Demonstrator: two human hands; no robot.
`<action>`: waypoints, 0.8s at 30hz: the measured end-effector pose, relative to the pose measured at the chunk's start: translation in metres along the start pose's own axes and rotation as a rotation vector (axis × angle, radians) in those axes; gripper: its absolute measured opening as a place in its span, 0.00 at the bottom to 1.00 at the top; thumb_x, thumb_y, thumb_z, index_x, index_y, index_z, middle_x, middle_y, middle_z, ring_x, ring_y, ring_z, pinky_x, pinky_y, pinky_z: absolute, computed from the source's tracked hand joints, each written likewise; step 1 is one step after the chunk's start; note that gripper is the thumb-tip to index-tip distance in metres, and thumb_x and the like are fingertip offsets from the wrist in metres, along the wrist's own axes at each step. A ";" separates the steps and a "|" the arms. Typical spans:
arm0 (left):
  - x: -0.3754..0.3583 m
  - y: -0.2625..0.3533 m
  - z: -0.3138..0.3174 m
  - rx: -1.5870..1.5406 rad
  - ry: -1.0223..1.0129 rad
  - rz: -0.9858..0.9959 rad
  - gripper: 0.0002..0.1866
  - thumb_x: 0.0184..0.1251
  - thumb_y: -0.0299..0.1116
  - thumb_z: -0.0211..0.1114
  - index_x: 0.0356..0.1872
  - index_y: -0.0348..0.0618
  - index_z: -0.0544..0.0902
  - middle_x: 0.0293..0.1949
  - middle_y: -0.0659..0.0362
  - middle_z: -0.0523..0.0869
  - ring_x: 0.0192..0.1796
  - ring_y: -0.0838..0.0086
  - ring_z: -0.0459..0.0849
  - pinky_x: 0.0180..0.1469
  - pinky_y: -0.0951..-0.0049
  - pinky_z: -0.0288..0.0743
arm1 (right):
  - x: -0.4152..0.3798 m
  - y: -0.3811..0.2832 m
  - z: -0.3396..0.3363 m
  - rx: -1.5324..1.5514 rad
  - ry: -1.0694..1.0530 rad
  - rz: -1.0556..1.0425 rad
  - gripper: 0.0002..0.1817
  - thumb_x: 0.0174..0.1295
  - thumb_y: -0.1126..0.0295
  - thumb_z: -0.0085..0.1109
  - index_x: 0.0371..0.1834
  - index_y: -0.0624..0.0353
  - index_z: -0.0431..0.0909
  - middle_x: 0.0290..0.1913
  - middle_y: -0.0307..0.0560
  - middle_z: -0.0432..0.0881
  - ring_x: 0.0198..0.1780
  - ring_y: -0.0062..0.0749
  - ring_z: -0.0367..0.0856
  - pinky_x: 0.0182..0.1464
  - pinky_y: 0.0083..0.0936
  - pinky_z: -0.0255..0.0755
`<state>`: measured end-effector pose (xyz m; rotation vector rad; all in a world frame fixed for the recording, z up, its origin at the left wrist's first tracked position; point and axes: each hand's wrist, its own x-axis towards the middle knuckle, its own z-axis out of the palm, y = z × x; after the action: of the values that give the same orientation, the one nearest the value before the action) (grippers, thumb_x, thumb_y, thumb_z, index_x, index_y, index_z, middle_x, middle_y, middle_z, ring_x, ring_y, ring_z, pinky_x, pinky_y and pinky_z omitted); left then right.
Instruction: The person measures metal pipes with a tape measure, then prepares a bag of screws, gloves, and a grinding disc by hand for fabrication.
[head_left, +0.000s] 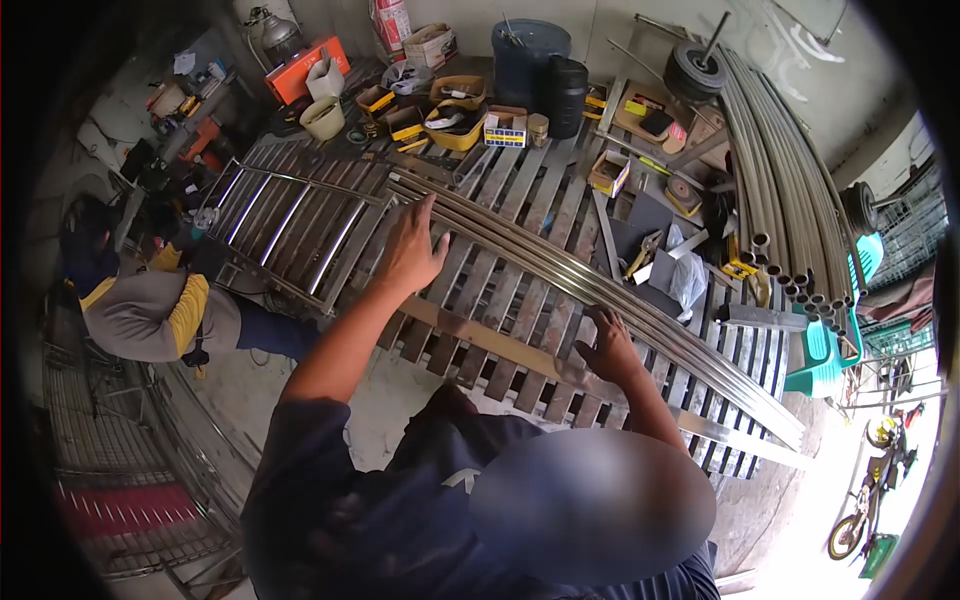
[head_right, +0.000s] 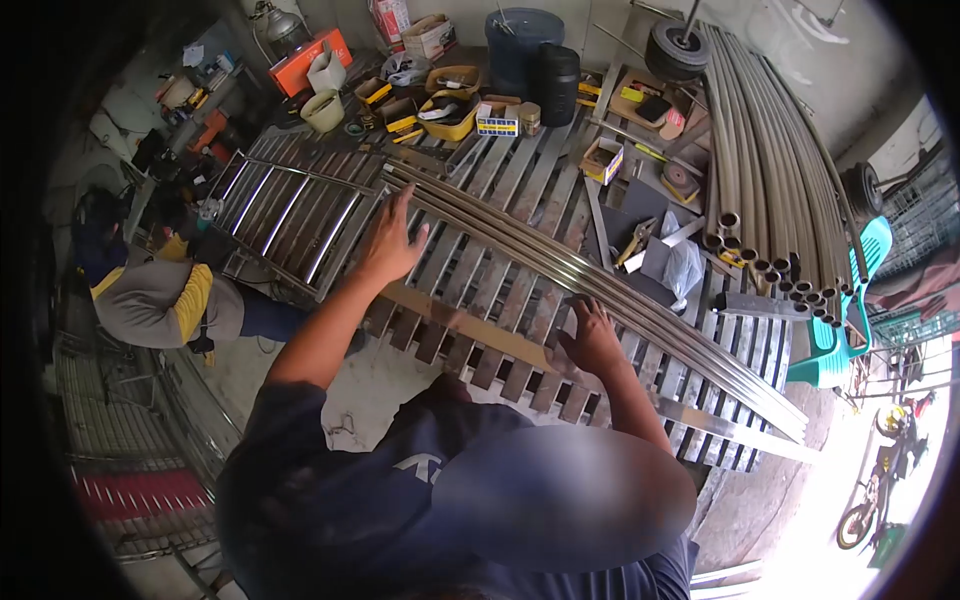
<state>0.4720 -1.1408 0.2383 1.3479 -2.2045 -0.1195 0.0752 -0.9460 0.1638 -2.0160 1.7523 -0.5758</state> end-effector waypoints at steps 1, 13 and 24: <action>0.033 -0.021 -0.001 0.009 0.027 0.011 0.38 0.79 0.35 0.69 0.84 0.33 0.64 0.76 0.33 0.74 0.76 0.36 0.77 0.78 0.44 0.73 | 0.034 -0.004 0.005 0.005 -0.001 -0.004 0.39 0.64 0.63 0.79 0.77 0.60 0.73 0.75 0.65 0.77 0.78 0.65 0.74 0.78 0.55 0.71; 0.364 -0.324 0.073 0.120 -0.136 -0.392 0.14 0.78 0.39 0.70 0.53 0.41 0.91 0.55 0.41 0.94 0.61 0.43 0.92 0.63 0.45 0.86 | 0.410 0.006 0.124 -0.166 -0.165 0.391 0.44 0.75 0.45 0.69 0.91 0.43 0.65 0.97 0.49 0.48 0.96 0.52 0.43 0.90 0.69 0.46; 0.515 -0.502 0.181 0.350 0.014 -0.506 0.19 0.69 0.42 0.77 0.57 0.48 0.94 0.64 0.48 0.91 0.73 0.48 0.83 0.76 0.42 0.77 | 0.463 0.009 0.167 -0.364 -0.094 0.410 0.37 0.78 0.46 0.62 0.89 0.41 0.69 0.98 0.44 0.44 0.97 0.50 0.35 0.92 0.67 0.30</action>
<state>0.6037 -1.8603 0.1189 2.0724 -1.8820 0.0966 0.2190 -1.4007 0.0396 -1.7768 2.2509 -0.0325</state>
